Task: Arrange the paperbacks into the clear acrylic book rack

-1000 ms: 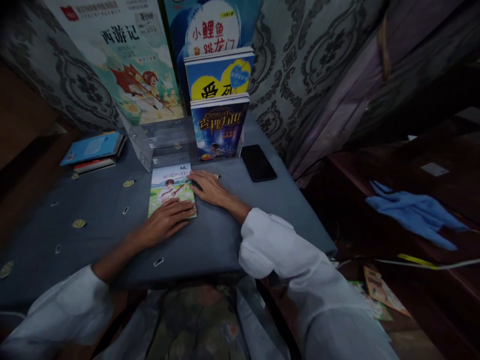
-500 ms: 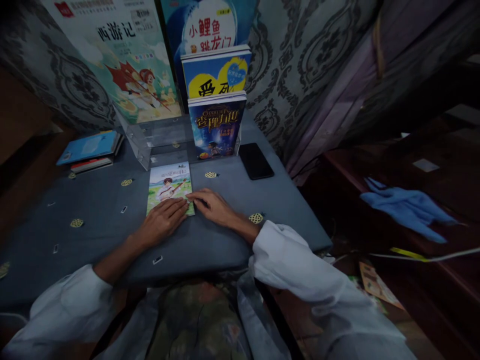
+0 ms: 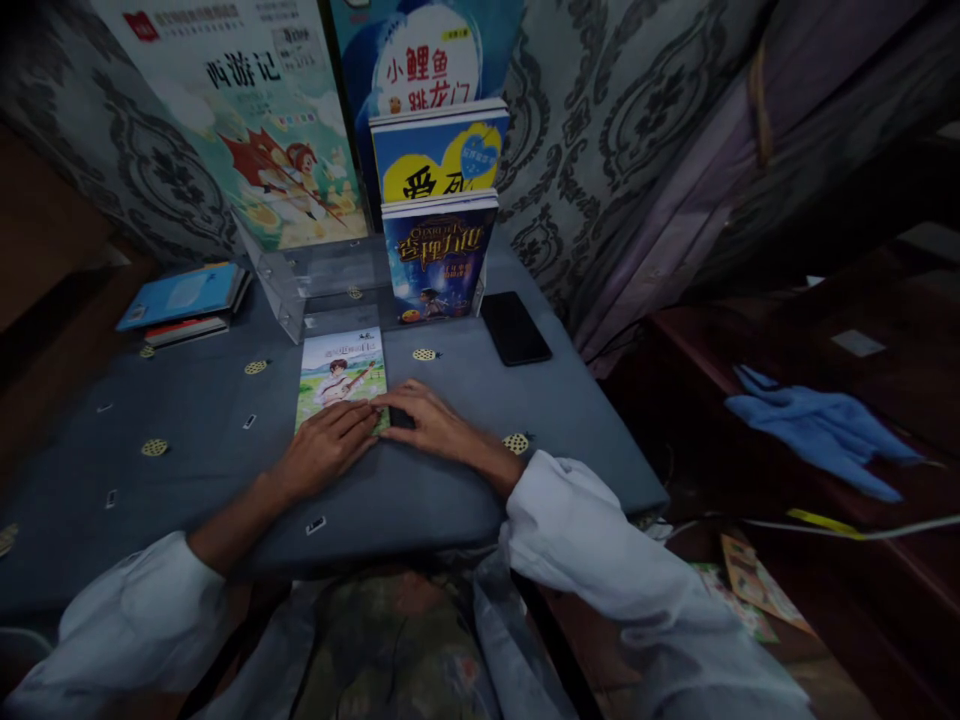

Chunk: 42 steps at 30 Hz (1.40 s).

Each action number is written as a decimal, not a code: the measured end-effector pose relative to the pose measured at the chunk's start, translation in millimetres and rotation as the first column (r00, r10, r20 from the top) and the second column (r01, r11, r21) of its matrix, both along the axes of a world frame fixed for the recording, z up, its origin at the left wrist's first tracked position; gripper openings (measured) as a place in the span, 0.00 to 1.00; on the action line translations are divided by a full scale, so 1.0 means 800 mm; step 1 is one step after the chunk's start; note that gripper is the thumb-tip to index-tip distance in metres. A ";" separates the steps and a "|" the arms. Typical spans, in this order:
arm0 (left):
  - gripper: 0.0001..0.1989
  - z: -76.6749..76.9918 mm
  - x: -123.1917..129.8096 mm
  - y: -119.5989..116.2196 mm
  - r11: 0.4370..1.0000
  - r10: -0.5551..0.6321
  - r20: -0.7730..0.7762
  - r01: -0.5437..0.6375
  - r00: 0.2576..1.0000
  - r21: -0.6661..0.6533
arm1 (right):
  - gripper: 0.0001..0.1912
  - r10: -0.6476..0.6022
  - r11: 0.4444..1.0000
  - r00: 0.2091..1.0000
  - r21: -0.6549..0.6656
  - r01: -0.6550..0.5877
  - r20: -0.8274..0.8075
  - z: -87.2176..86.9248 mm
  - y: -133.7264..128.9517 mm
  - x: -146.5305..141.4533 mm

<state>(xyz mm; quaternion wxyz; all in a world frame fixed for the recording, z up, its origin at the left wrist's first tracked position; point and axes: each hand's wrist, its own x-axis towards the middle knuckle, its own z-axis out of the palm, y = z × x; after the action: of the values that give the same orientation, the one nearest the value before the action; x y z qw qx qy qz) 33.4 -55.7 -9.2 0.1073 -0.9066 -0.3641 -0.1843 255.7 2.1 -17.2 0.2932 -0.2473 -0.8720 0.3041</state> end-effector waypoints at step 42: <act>0.36 -0.053 -0.072 0.082 0.789 0.603 0.099 -0.575 0.791 -0.214 | 0.31 -0.442 0.897 0.769 0.200 0.395 0.463 0.019 0.068 -0.087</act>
<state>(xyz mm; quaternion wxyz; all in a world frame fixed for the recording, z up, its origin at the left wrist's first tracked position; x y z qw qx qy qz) -24.1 10.2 -51.8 0.0505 -0.7349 -0.6514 -0.1821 186.0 56.3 -1.9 0.1302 -0.4913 -0.8532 0.1171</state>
